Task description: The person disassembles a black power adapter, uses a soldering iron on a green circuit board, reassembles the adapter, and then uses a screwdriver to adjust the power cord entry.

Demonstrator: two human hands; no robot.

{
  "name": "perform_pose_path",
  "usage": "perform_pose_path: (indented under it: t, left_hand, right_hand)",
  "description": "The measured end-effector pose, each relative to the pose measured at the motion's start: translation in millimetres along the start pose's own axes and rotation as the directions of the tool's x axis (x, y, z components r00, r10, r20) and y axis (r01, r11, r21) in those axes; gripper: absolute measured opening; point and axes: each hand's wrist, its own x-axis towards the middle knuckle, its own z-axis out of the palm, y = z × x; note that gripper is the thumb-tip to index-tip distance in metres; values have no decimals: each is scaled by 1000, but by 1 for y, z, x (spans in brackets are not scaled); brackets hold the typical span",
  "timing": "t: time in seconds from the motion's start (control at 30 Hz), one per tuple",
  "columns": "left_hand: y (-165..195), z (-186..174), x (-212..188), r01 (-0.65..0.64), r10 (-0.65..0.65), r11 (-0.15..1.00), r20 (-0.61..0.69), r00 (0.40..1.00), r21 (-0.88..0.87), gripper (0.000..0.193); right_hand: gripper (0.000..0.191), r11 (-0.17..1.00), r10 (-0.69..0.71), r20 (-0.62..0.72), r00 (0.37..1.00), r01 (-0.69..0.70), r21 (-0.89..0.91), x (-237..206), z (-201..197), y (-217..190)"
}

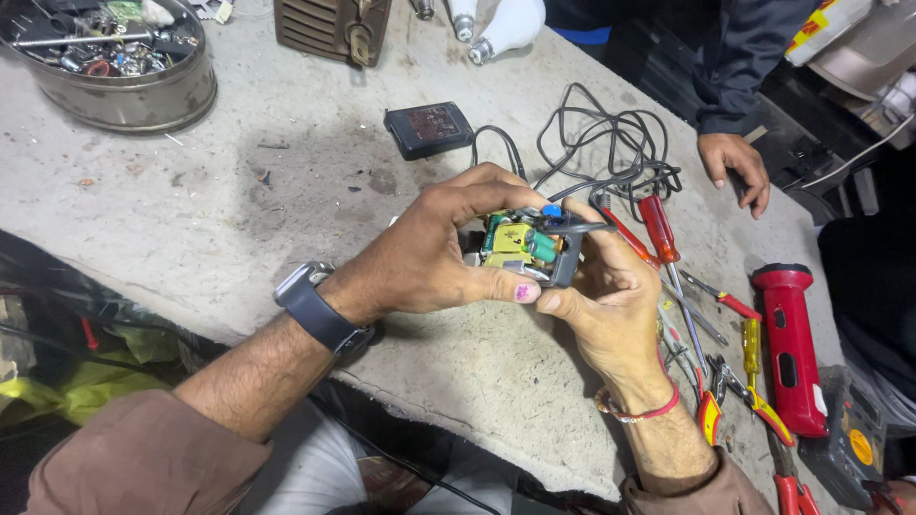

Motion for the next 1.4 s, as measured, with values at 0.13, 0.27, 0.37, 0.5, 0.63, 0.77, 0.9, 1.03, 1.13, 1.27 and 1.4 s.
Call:
perform_pose_path:
  t: [0.13, 0.27, 0.37, 0.5, 0.63, 0.77, 0.9, 1.03, 1.13, 1.27, 1.4]
  left_hand:
    - [4, -1, -3, -77, 78, 996, -29, 997, 54, 66]
    - [7, 0, -5, -119, 140, 967, -81, 987, 224, 69]
    - [6, 3, -5, -120, 159, 936, -92, 983, 331, 68]
    - [4, 5, -7, -101, 161, 858, -77, 984, 504, 70]
    - [8, 5, -8, -19, 76, 853, -90, 993, 521, 91]
    - [11, 2, -5, -109, 161, 955, -175, 971, 277, 105]
    - [6, 1, -2, 14, 0, 995, -144, 990, 95, 98]
    - [0, -1, -4, 185, -170, 979, -162, 972, 83, 76]
    - [-2, -1, -3, 63, -41, 991, -182, 983, 121, 69]
    - [-2, 1, -1, -38, 79, 965, -151, 985, 261, 66]
    - [-3, 2, -4, -29, 54, 971, -99, 994, 236, 64]
  right_hand:
    - [91, 994, 44, 54, 998, -49, 99, 3, 0, -2]
    - [83, 953, 47, 137, 989, -86, 290, 5, 5, -7]
    - [82, 894, 72, 196, 978, -151, 423, 6, 10, -12]
    - [77, 844, 120, 222, 968, -217, 491, 6, 16, -10]
    - [59, 741, 271, 162, 949, -314, 593, 9, 17, 5]
    - [48, 534, 336, 147, 930, -317, 784, 15, 4, 7]
    - [48, 525, 363, 89, 928, -282, 803, 16, 0, 5]
    - [50, 575, 396, 101, 913, -333, 747, 14, 7, 9]
    - [55, 704, 479, 104, 872, -452, 548, 16, 5, 4]
    - [59, 786, 584, -57, 810, -581, -212, 14, -3, -15]
    - [39, 641, 126, -239, 963, -263, -721, 0, 0, -35]
